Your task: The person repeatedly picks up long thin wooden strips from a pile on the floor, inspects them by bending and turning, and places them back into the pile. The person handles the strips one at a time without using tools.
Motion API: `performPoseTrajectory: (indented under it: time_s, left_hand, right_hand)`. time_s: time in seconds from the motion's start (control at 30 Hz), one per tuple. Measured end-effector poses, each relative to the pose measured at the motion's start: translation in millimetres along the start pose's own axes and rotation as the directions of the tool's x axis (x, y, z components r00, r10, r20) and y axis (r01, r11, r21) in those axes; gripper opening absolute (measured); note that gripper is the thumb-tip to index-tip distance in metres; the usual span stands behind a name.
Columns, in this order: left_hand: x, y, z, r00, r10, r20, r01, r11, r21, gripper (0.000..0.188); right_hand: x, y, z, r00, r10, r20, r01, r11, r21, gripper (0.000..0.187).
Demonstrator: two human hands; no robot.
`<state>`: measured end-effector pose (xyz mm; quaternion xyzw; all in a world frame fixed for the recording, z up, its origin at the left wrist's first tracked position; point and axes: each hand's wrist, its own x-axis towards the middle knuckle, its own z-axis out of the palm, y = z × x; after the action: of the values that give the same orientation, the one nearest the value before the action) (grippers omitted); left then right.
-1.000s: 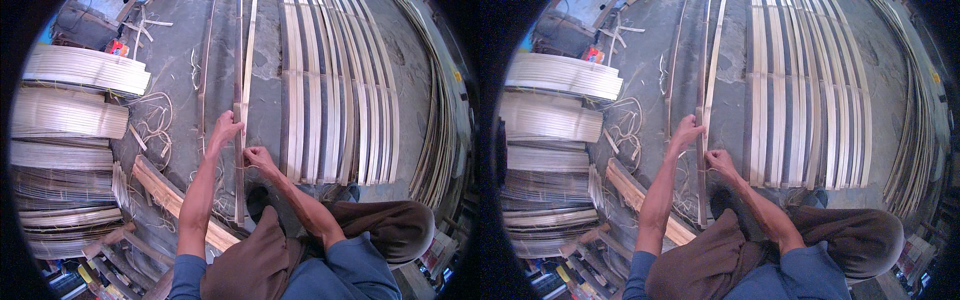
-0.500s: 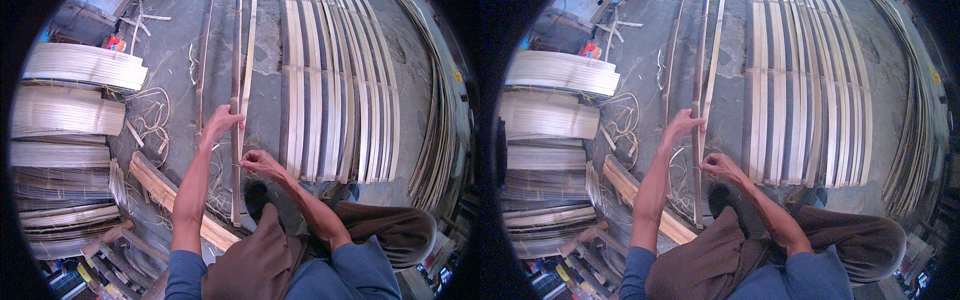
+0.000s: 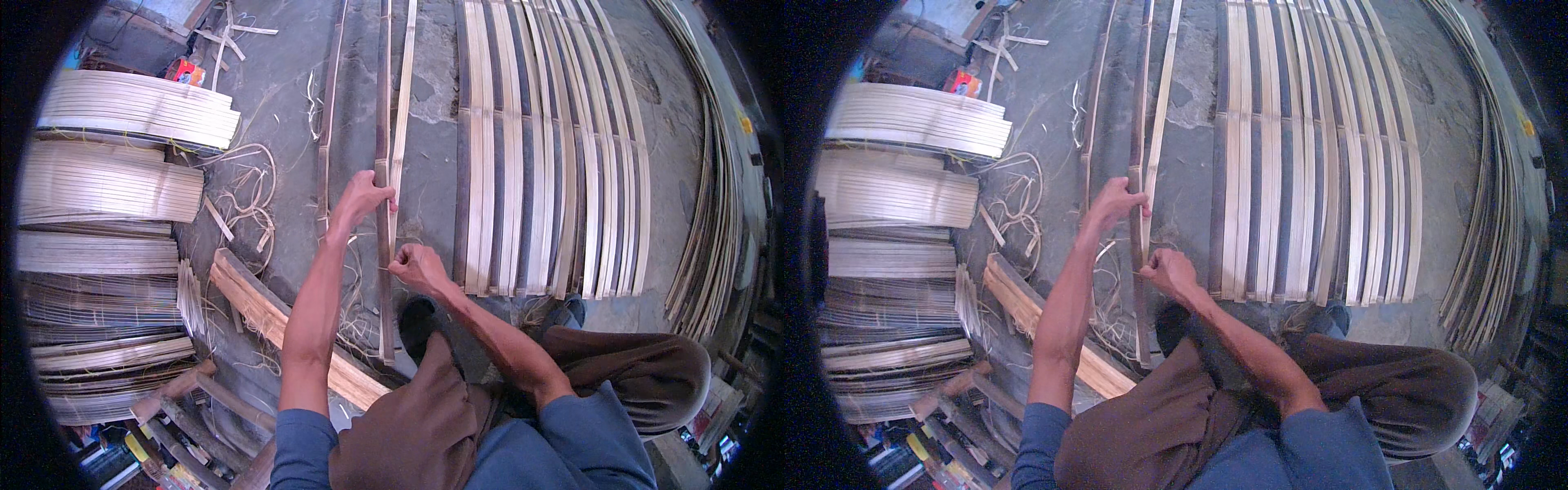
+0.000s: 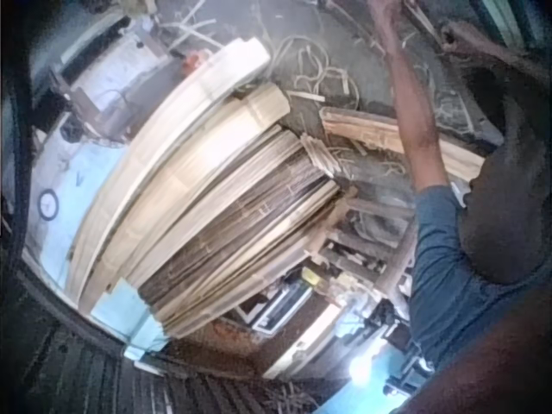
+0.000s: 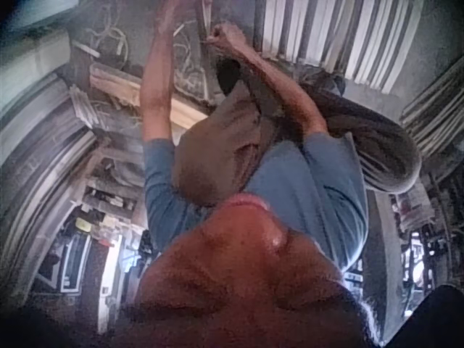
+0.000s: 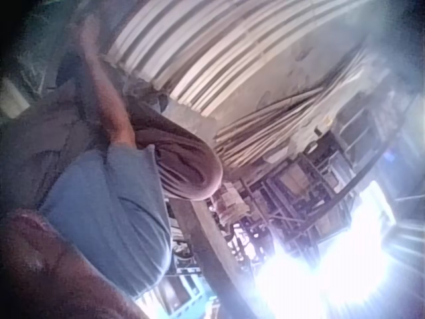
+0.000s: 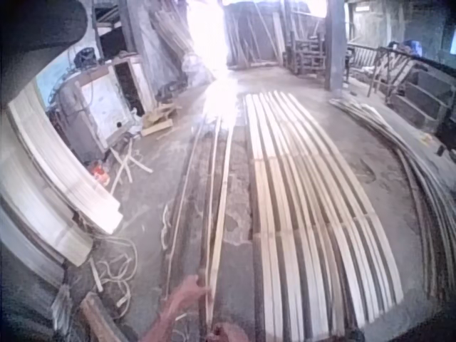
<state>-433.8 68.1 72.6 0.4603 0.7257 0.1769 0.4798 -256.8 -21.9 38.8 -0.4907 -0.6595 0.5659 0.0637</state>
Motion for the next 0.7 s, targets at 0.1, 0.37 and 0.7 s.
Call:
performPoseTrajectory:
  time_s: [0.1,0.37,0.7]
  left_hand:
    - [6,-11,0,0.996,0.016,-0.083,-0.009,0.997,0.078,0.017]
    - [23,-12,-13,0.998,-0.027,-0.056,0.015,0.98,-0.2,0.014]
    - [31,-32,-14,0.959,0.177,-0.222,-0.129,0.968,0.214,0.036]
  right_hand:
    - [-7,2,21,0.987,-0.02,-0.162,0.044,0.989,0.143,0.019]
    - [0,28,36,0.999,-0.008,-0.034,0.029,0.708,0.705,0.018]
    - [6,9,23,0.941,-0.179,0.287,-0.053,0.759,0.649,0.039]
